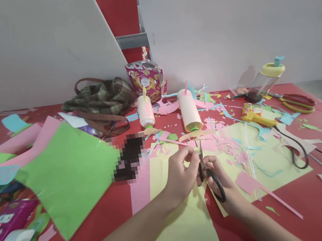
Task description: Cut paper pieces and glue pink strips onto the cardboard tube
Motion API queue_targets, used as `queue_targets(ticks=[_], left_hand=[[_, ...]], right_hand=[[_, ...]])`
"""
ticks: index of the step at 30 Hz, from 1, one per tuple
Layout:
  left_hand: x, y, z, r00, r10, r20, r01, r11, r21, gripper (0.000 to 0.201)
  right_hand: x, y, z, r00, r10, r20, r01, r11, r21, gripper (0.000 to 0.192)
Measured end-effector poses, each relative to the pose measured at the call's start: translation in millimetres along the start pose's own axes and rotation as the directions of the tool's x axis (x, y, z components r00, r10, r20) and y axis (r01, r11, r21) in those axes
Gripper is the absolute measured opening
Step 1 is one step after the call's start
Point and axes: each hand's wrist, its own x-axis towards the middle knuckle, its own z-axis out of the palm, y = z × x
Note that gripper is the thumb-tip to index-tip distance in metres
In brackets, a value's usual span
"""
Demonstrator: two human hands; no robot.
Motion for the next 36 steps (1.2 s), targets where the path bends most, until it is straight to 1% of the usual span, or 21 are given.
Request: queue_targets(ticks=[7, 13, 19, 24, 30, 36], left_hand=[[1, 1, -1.2, 1.000, 0.001, -0.003, -0.001, 1.000, 0.013, 0.024], [5, 2, -7.0, 0.999, 0.043, 0.023, -0.044, 0.998, 0.039, 0.022], [9, 2, -13.1, 0.988, 0.053, 0.143, -0.051, 0.999, -0.017, 0.022], [10, 5, -16.1, 0.978, 0.058, 0.201, -0.050, 0.998, -0.041, 0.021], [10, 8, -20.1, 0.968, 0.086, 0.235, -0.088, 0.996, 0.001, 0.022], [13, 11, -24.8, 0.964, 0.098, 0.248, -0.126, 0.987, 0.097, 0.021]], right_hand=[[0, -1, 1, 0.999, 0.020, -0.029, -0.020, 1.000, 0.021, 0.030], [0, 0, 0, 1.000, 0.015, -0.025, -0.013, 0.996, 0.083, 0.031], [-2, 0, -2, 1.000, -0.013, 0.005, 0.012, 0.996, 0.088, 0.031], [-2, 0, -1, 0.999, -0.029, 0.017, 0.027, 0.995, 0.095, 0.033], [-2, -1, -1, 0.999, -0.033, 0.018, 0.031, 0.996, 0.090, 0.032], [-2, -1, -2, 0.999, -0.012, 0.049, 0.007, 0.995, 0.097, 0.031]])
